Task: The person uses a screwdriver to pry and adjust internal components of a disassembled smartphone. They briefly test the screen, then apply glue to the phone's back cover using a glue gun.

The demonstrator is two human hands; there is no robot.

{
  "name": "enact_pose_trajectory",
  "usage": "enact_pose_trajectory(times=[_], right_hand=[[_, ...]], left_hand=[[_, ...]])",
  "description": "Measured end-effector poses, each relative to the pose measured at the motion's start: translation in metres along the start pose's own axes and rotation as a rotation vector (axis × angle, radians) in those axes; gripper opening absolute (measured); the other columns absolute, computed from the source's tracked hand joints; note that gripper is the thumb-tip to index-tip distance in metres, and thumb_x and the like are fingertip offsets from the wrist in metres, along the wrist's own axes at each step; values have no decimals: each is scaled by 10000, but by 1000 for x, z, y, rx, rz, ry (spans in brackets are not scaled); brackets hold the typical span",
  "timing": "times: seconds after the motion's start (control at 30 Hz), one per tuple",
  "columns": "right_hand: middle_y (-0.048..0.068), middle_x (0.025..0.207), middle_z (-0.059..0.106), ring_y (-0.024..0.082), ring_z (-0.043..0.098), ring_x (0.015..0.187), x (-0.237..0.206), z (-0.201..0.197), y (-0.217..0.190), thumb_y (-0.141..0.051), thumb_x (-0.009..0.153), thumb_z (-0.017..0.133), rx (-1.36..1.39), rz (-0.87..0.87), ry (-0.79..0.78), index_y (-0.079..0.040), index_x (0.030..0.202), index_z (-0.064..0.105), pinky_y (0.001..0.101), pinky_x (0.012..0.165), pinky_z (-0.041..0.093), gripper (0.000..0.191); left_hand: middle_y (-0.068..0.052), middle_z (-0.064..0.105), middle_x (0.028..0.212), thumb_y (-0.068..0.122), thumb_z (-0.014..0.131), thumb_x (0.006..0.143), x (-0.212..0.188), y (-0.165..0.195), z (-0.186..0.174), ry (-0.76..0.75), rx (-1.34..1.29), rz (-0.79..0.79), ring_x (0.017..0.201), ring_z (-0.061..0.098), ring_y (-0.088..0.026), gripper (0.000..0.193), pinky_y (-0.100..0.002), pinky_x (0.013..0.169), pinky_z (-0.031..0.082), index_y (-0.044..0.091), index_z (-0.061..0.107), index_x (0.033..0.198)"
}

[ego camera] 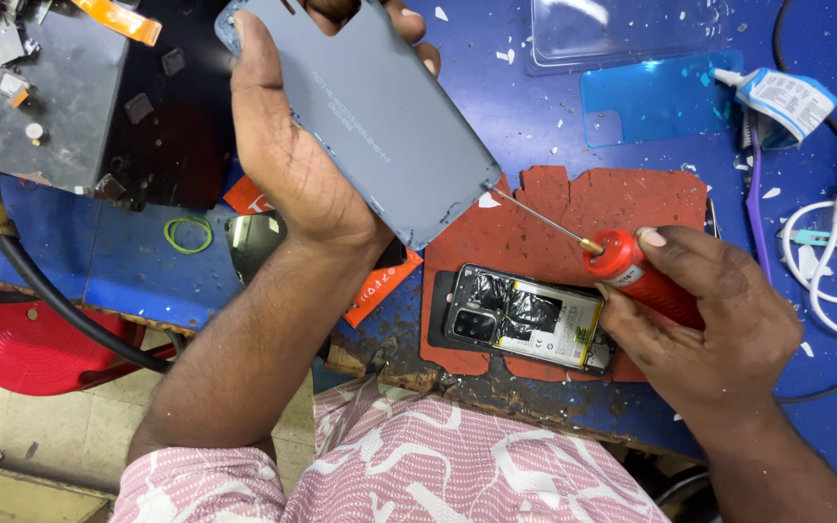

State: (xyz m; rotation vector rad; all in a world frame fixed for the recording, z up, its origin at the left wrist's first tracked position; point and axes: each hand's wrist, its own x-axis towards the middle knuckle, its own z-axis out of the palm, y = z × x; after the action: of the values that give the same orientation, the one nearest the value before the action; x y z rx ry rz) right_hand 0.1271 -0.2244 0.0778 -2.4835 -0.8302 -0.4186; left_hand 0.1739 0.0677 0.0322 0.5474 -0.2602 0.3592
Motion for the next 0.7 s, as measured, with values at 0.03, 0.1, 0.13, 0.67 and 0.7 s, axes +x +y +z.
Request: enact_pose_trajectory(times=[0.03, 0.1, 0.13, 0.67, 0.7], right_hand=[[177, 1133, 715, 274, 732, 955, 0, 0, 0, -40, 815, 897, -3, -2, 0, -43, 1264, 594, 346, 796, 616, 541], [175, 1123, 718, 276, 732, 959, -1, 1, -1, -35, 814, 894, -5, -6, -4, -42, 1260, 594, 343, 784, 613, 538], [172, 1123, 719, 274, 734, 964, -1, 1, -1, -33, 821, 891, -5, -9, -9, -43, 1262, 592, 332, 768, 612, 534], [190, 1085, 714, 289, 723, 926, 2, 4, -10, -41, 749, 891, 60, -32, -37, -33, 1247, 605, 369, 770, 609, 575], [186, 1113, 713, 284, 728, 955, 2, 4, -10, -39, 772, 887, 72, -16, -40, -41, 1267, 602, 353, 778, 613, 572]], left_hand=[[-89, 586, 1111, 478, 334, 1243, 0, 0, 0, -1, -3, 0, 1015, 612, -222, 496, -390, 865, 496, 30, 545, 1212], [-95, 588, 1109, 479, 333, 1243, 1, 0, -1, -7, 9, 0, 1013, 611, -221, 498, -389, 863, 494, 31, 549, 1227], [-98, 589, 1109, 481, 332, 1241, 1, 0, -1, -10, 12, -1, 1013, 611, -220, 500, -389, 864, 494, 31, 552, 1238], [-98, 591, 1105, 475, 332, 1241, 0, 0, 4, -2, -9, 8, 1024, 608, -218, 493, -387, 876, 495, 33, 550, 1230], [-98, 590, 1105, 476, 333, 1239, 0, 0, 4, 1, -13, 6, 1022, 605, -218, 494, -384, 874, 494, 32, 547, 1221]])
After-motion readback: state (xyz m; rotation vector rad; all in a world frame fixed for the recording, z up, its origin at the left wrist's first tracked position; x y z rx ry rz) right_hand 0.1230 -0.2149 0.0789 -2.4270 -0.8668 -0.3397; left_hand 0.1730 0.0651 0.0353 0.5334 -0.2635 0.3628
